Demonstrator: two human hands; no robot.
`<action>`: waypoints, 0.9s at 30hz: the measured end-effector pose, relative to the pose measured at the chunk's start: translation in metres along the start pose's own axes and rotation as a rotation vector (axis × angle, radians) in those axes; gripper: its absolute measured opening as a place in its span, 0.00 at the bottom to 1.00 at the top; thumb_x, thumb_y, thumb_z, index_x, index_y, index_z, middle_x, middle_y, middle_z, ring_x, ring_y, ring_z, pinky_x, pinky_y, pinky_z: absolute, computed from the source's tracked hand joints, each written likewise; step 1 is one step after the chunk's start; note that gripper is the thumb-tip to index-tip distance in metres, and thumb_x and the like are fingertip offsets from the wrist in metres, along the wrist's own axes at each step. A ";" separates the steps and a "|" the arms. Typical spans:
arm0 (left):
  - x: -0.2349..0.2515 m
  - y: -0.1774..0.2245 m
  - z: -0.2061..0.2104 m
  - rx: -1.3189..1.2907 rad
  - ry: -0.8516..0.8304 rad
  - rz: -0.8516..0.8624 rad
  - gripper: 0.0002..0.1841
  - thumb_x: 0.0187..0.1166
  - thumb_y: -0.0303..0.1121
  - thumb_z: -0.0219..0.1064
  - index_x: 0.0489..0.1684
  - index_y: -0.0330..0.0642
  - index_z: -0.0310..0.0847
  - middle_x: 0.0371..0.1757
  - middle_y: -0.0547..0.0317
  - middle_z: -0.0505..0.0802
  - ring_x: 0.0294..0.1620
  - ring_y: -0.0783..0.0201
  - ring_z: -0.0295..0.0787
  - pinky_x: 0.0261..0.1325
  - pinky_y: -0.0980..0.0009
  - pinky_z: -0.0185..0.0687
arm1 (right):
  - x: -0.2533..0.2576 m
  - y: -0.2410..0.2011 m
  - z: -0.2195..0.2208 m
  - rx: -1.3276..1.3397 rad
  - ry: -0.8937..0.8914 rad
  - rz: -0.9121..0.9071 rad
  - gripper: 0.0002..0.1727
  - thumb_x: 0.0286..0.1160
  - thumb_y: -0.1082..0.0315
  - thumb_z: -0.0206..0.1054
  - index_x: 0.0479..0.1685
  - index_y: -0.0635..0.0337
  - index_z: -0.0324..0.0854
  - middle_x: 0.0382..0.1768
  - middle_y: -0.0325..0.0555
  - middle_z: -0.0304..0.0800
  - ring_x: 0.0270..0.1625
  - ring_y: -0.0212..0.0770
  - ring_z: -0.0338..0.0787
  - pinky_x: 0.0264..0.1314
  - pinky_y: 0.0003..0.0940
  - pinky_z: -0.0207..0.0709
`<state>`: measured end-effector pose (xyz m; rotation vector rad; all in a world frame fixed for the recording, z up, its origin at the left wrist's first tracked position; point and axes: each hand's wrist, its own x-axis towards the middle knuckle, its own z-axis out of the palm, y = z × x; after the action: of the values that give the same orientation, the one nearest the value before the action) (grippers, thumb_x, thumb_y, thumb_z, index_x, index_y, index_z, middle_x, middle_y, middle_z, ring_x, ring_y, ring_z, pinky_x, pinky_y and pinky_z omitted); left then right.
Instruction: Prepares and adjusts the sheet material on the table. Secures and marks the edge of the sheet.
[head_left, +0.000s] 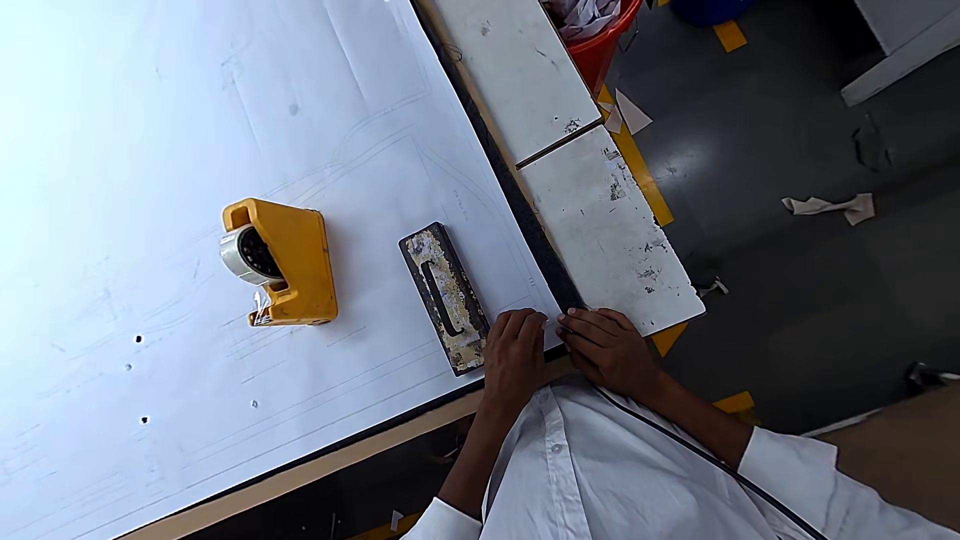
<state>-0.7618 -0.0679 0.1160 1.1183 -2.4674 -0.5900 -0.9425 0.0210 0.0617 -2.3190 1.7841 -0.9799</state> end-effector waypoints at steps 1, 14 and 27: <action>-0.002 0.000 0.003 -0.008 -0.003 0.000 0.09 0.84 0.30 0.63 0.47 0.38 0.90 0.53 0.51 0.94 0.59 0.50 0.89 0.62 0.56 0.85 | 0.000 0.000 0.000 0.000 0.001 -0.001 0.18 0.82 0.62 0.56 0.54 0.49 0.94 0.67 0.40 0.91 0.76 0.41 0.83 0.81 0.42 0.67; -0.006 0.005 0.007 -0.043 -0.009 -0.072 0.11 0.87 0.34 0.58 0.47 0.39 0.86 0.44 0.53 0.92 0.52 0.52 0.87 0.57 0.57 0.82 | 0.001 0.001 -0.002 -0.003 -0.008 -0.015 0.18 0.82 0.61 0.57 0.55 0.49 0.94 0.67 0.39 0.92 0.76 0.40 0.83 0.81 0.42 0.66; -0.005 0.011 0.005 0.026 0.026 -0.069 0.12 0.87 0.33 0.58 0.49 0.40 0.88 0.45 0.55 0.94 0.53 0.52 0.89 0.53 0.55 0.81 | 0.000 0.001 -0.003 0.015 -0.005 -0.014 0.17 0.82 0.62 0.58 0.54 0.50 0.93 0.68 0.39 0.91 0.77 0.40 0.82 0.82 0.43 0.65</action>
<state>-0.7684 -0.0564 0.1163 1.2182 -2.4293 -0.5609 -0.9448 0.0218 0.0638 -2.3259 1.7555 -0.9841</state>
